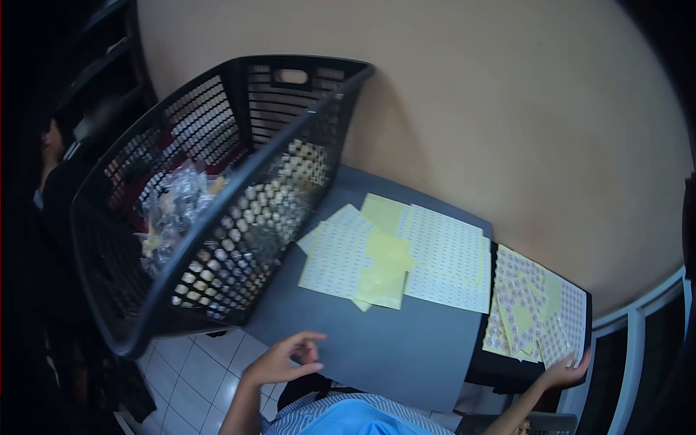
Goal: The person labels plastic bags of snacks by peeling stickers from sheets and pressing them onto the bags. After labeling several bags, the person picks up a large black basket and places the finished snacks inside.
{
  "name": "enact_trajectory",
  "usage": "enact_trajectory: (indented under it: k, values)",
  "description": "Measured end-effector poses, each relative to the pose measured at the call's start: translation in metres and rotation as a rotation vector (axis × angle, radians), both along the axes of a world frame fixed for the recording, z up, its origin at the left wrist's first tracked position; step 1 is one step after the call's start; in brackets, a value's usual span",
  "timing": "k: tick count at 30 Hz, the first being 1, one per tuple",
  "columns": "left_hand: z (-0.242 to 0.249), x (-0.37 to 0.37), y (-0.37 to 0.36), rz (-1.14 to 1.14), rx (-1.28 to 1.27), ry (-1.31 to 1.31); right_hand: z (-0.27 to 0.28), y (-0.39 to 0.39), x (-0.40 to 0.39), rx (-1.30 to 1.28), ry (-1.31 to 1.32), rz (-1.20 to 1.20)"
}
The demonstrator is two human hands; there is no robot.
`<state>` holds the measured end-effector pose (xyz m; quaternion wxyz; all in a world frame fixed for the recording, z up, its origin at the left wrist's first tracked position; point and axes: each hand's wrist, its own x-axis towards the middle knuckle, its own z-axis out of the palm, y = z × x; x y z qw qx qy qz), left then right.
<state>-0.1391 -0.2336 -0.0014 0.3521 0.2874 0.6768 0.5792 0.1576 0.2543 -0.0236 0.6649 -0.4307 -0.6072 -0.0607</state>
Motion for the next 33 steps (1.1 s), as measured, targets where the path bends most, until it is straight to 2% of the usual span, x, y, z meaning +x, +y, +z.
enact_trajectory:
  k: [1, 2, 3, 4, 5, 6, 7, 8, 9, 10, 11, 13, 14, 15, 16, 17, 19, 21, 23, 25, 27, 29, 31, 32, 33]
  values:
    - [0.002, -0.001, -0.032, 0.009, -0.062, -0.008, 0.035, -0.007, -0.058, 0.015, 0.023, 0.215]
    - [0.005, -0.003, -0.065, 0.019, -0.121, -0.011, 0.076, -0.026, -0.113, 0.087, -0.105, 0.392]
    - [0.019, -0.004, -0.099, 0.033, -0.236, 0.028, 0.108, -0.048, -0.165, 0.072, -0.045, 0.651]
    - [0.036, 0.000, -0.134, 0.047, -0.355, 0.063, 0.138, -0.071, -0.214, 0.181, -0.059, 0.845]
    - [0.047, 0.010, -0.165, 0.270, -0.372, 0.088, 0.174, -0.104, -0.254, 0.294, -0.191, 0.908]
    - [0.046, 0.021, -0.203, 0.560, -0.516, 0.280, 0.210, -0.141, -0.291, 0.443, -0.301, 0.973]
    - [0.068, 0.019, -0.204, 0.877, -0.423, 0.517, 0.244, -0.179, -0.326, 0.572, -0.382, 1.071]
    - [0.089, 0.012, -0.199, 1.188, -0.313, 0.753, 0.271, -0.215, -0.358, 0.593, -0.432, 1.175]
    - [0.096, 0.002, -0.205, 1.201, -0.315, 0.750, 0.293, -0.242, -0.391, 0.623, -0.525, 1.309]
    - [0.103, -0.007, -0.212, 1.277, -0.170, 0.917, 0.313, -0.270, -0.422, 0.655, -0.661, 1.434]
    - [0.112, -0.016, -0.217, 1.341, -0.026, 1.081, 0.327, -0.296, -0.455, 0.709, -0.794, 1.429]
    - [0.141, -0.043, -0.193, 1.242, -0.124, 1.308, 0.342, -0.346, -0.509, 0.767, -1.064, 1.380]
    - [0.148, -0.052, -0.194, 1.145, -0.261, 1.376, 0.347, -0.372, -0.529, 0.771, -1.199, 1.336]
    - [0.158, -0.060, -0.188, 1.026, -0.300, 1.281, 0.350, -0.399, -0.543, 0.697, -1.396, 1.282]
    - [0.146, -0.068, -0.193, 1.041, -0.226, 1.300, 0.349, -0.424, -0.564, 0.637, -1.684, 1.103]
    - [0.132, -0.076, -0.198, 1.050, -0.148, 1.321, 0.339, -0.444, -0.579, 0.614, -1.830, 0.981]
    - [0.130, -0.078, -0.204, 1.032, -0.158, 1.326, 0.307, -0.474, -0.603, 0.669, -2.159, 0.753]
    - [0.130, -0.080, -0.205, 1.030, -0.162, 1.331, 0.258, -0.479, -0.638, 0.504, -2.586, 0.591]
    - [0.131, -0.079, -0.204, 1.000, -0.182, 1.385, 0.231, -0.473, -0.643, 0.425, -2.620, 0.601]
    - [0.123, -0.078, -0.207, 1.093, -0.154, 1.338, 0.196, -0.453, -0.663, 0.411, -2.546, 0.713]
    - [0.128, -0.077, -0.216, 0.942, -0.262, 1.388, 0.164, -0.430, -0.684, 0.426, -2.412, 0.833]
    - [0.122, -0.077, -0.199, 1.021, -0.168, 1.349, 0.130, -0.405, -0.695, 0.457, -2.282, 0.914]
    - [0.124, -0.076, -0.180, 1.315, -0.007, 1.208, 0.111, -0.385, -0.696, 0.486, -2.158, 0.949]
    - [0.141, -0.064, -0.199, 1.102, -0.293, 1.159, 0.104, -0.376, -0.696, 0.493, -2.106, 0.949]
    - [0.143, -0.062, -0.202, 1.092, -0.300, 1.150, 0.100, -0.369, -0.696, 0.509, -2.059, 0.943]
